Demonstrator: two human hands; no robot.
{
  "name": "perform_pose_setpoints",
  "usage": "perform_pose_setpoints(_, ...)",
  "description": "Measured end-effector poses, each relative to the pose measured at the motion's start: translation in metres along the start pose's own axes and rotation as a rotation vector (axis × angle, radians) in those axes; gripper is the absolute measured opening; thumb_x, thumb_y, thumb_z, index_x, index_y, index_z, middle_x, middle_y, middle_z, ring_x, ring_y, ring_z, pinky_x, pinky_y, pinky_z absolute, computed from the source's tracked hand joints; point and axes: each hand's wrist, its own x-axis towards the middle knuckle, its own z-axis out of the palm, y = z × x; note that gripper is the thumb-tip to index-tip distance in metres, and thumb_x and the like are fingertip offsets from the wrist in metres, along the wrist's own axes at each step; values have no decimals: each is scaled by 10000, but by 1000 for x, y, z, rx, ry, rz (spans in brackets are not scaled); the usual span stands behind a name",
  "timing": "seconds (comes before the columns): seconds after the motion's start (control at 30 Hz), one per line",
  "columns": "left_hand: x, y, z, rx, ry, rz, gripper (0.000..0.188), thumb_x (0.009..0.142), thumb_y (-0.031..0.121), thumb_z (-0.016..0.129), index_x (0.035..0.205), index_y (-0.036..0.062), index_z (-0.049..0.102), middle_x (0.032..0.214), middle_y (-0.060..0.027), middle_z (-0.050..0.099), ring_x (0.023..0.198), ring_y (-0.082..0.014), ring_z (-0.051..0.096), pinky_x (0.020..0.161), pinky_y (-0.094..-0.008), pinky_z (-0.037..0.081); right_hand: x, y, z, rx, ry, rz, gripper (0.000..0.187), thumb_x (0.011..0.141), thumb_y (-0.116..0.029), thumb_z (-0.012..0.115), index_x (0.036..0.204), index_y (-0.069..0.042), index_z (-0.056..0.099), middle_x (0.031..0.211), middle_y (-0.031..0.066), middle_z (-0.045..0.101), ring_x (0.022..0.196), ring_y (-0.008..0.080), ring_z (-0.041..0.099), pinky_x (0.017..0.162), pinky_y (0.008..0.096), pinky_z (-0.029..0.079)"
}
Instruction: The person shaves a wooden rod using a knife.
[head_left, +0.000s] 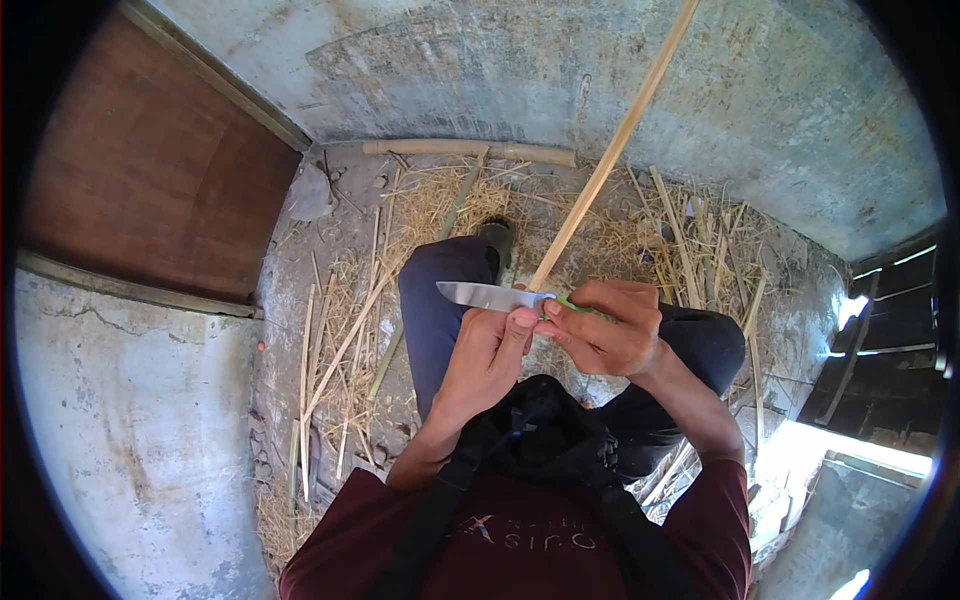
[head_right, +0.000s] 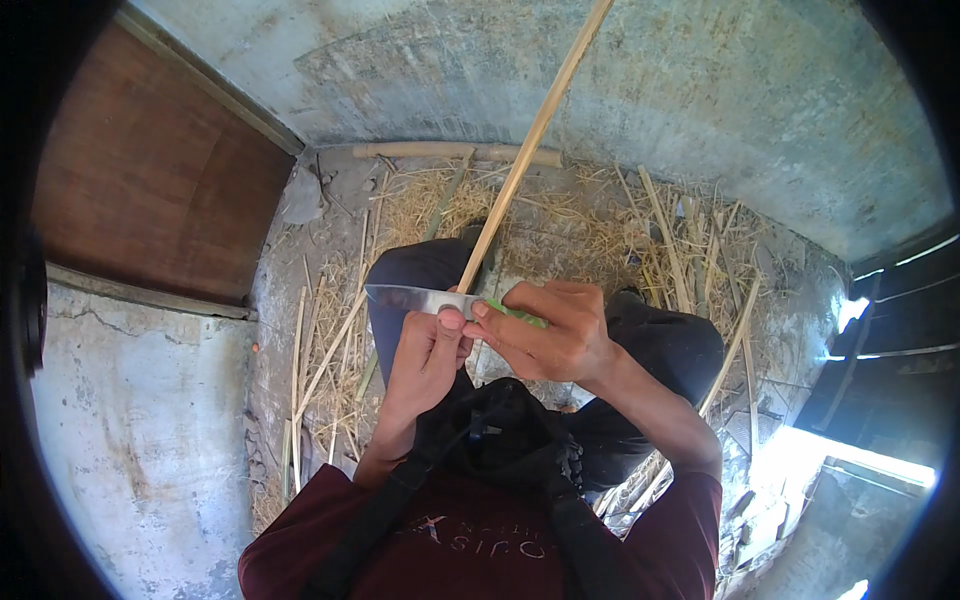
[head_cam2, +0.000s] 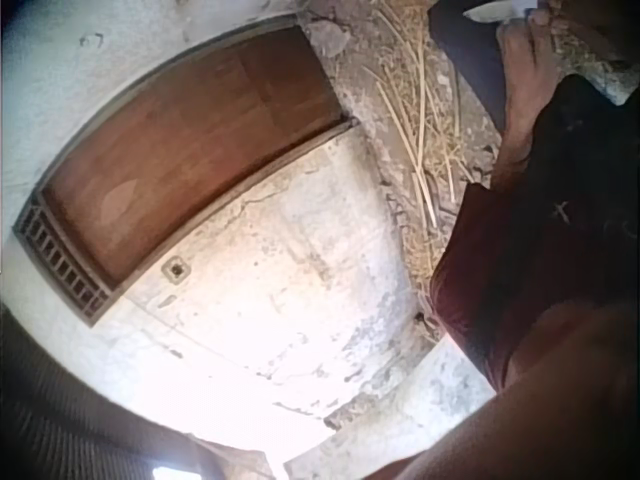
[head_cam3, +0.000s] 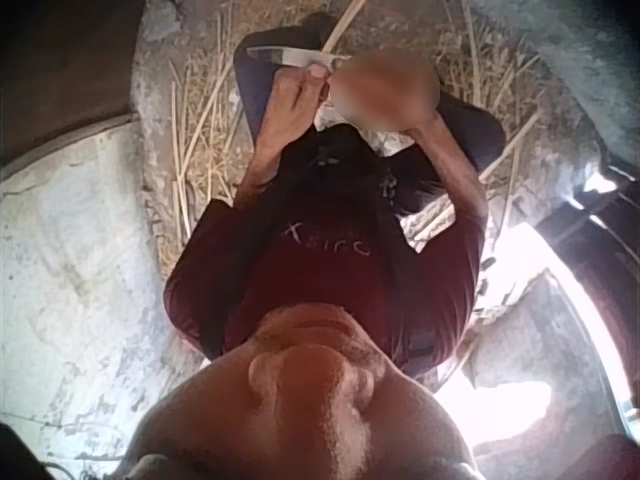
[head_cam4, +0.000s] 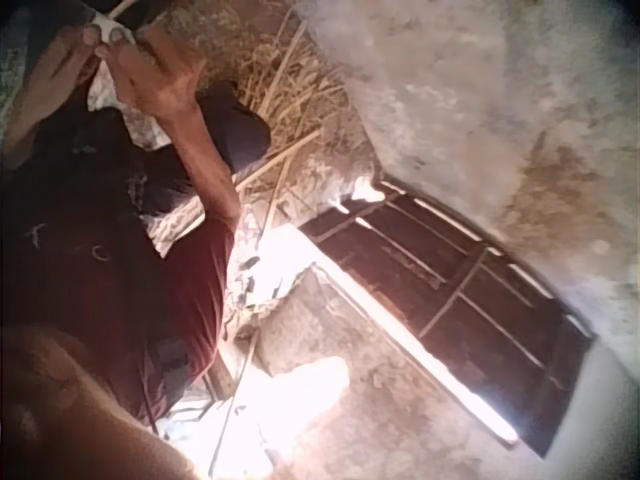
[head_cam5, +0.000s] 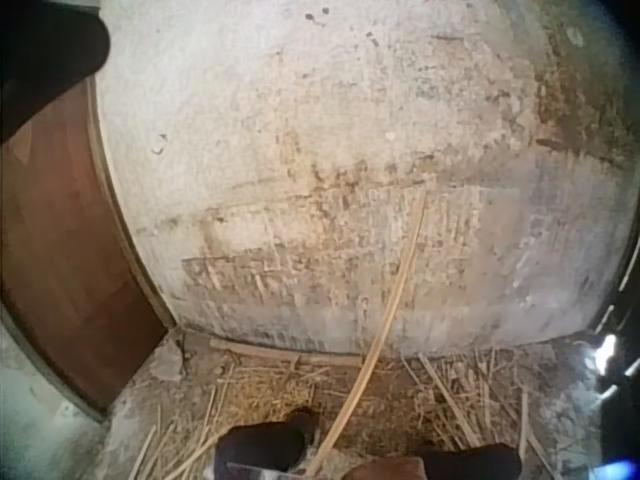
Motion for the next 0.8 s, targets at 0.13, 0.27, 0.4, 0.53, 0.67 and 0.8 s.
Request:
perform_pose_setpoints(0.13,0,2,-2,25,17,-60,582,1188,407,494,903,-27,758,603,-20,490,563,-118,436,532,-349,353,0,2,1,-35,26,-16,322,755,-167,959,1030,-109,802,713,-18,617,486,121,535,426,279,388)
perform_pose_setpoints(0.27,0,2,-1,74,44,-61,571,1187,421,496,974,-23,786,604,-8,476,577,-84,413,520,-334,309,1,1,0,-36,21,-3,317,759,-172,958,1028,-109,804,713,-17,612,493,123,547,427,280,396)
perform_pose_setpoints(0.4,-3,0,0,2,24,-81,614,1195,442,453,974,-46,753,620,-19,479,589,-103,428,536,-344,340,1,2,-1,-12,24,1,301,766,-183,956,1017,-111,807,714,-18,610,496,123,556,428,281,401)
perform_pose_setpoints(0.53,-3,7,-1,-27,30,-78,653,1206,445,389,885,-52,665,670,-76,534,625,-198,519,613,-393,421,2,2,-3,2,0,-7,282,774,-196,954,1001,-115,808,711,-21,602,494,120,558,429,283,400)
perform_pose_setpoints(0.67,-2,5,0,29,40,2,630,1207,413,387,837,-42,620,706,-126,575,660,-282,578,671,-421,462,-1,1,-2,-12,-17,-4,264,775,-195,952,983,-120,809,707,-24,592,482,111,536,423,280,379)
perform_pose_setpoints(0.8,-2,5,4,7,69,24,703,1171,570,407,890,-30,644,674,35,504,605,-52,441,543,-253,357,-2,-1,-2,-35,-11,-6,264,773,-193,952,984,-128,807,707,-29,592,473,101,512,419,276,361)
